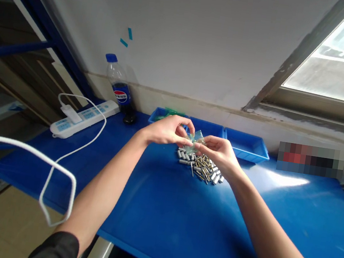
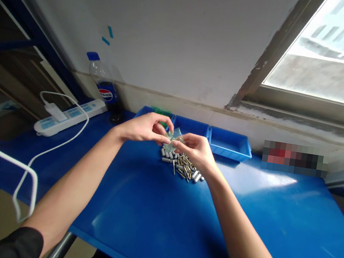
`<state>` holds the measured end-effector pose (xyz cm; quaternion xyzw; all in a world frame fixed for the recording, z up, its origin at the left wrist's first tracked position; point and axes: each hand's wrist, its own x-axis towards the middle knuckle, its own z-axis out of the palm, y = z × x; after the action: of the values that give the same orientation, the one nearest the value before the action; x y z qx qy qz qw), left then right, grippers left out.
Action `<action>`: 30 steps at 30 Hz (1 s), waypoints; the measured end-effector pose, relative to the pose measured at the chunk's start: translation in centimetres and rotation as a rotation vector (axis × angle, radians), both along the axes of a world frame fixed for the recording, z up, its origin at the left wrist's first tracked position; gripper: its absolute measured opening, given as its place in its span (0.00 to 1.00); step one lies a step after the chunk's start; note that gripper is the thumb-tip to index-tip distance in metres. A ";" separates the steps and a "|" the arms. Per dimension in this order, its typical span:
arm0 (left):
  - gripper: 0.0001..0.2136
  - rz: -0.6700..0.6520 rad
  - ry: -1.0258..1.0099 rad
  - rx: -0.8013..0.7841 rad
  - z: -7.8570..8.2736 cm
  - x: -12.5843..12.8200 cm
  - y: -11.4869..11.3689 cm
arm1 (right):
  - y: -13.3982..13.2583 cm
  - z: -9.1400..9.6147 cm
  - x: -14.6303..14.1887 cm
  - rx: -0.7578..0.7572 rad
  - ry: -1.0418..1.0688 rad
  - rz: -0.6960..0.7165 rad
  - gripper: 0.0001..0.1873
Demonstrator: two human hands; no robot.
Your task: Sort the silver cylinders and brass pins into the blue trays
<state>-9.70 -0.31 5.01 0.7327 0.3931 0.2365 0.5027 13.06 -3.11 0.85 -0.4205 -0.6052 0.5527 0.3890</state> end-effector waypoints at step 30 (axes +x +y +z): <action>0.05 0.189 0.059 0.395 1.6 -4.1 0.4 | 1.2 0.6 -3.5 0.142 0.004 -0.051 0.24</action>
<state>-13.84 0.13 6.62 0.7834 0.4208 0.3335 0.3131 9.55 -1.91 1.46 -0.4063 -0.6310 0.4992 0.4330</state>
